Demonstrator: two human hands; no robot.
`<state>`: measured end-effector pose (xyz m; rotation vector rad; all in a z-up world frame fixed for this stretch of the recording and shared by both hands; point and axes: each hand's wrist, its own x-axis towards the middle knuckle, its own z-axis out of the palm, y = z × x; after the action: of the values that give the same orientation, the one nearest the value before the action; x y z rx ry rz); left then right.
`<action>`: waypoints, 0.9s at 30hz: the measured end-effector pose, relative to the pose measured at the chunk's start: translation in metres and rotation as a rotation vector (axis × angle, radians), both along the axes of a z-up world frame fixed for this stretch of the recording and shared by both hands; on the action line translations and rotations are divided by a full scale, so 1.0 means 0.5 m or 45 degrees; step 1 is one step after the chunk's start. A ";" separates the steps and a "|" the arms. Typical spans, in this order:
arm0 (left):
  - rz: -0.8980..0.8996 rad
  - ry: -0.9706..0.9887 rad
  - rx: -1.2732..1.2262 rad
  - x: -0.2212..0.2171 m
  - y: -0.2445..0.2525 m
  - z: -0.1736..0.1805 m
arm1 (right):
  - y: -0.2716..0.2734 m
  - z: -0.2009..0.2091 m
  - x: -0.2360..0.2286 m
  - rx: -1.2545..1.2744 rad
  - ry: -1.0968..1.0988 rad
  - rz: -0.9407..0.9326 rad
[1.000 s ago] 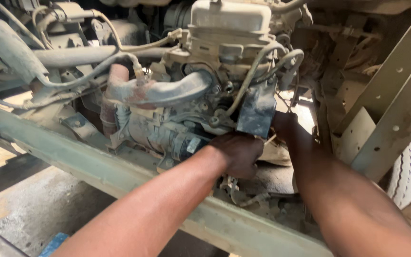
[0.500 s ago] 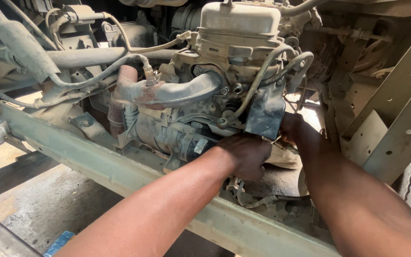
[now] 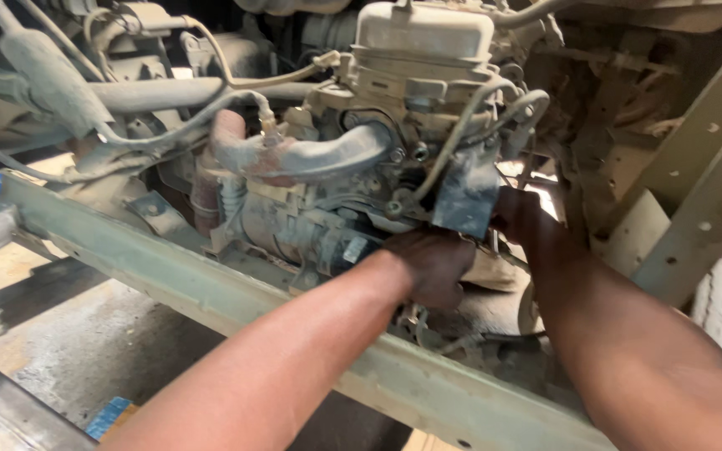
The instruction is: The person works on a vehicle engine, using both hands to manipulate a component near the bottom of the engine block. The hands appear to be adjusting or tightening a part, possibly a bolt or connector, while the camera shakes significantly.
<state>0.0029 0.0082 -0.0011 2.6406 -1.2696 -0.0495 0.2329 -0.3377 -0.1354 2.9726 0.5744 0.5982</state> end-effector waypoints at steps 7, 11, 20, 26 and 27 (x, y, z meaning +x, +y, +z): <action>0.007 0.017 0.018 -0.003 -0.003 0.002 | 0.089 0.044 -0.063 -0.353 0.418 -0.305; 0.020 0.025 0.021 0.002 -0.004 0.001 | 0.079 0.052 -0.093 -0.373 0.428 -0.322; 0.032 0.019 -0.031 -0.006 0.001 0.002 | 0.095 0.044 -0.102 1.414 0.615 -0.308; 0.018 -0.016 0.009 -0.008 0.000 0.007 | 0.150 0.076 -0.146 2.192 0.823 -0.485; 0.013 -0.011 0.032 -0.005 -0.002 0.011 | 0.160 0.088 -0.158 2.165 0.815 -0.645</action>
<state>0.0006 0.0074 0.0045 2.6715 -1.2662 -0.0534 0.1538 -0.2579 -0.0916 4.4225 -1.5217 -0.1365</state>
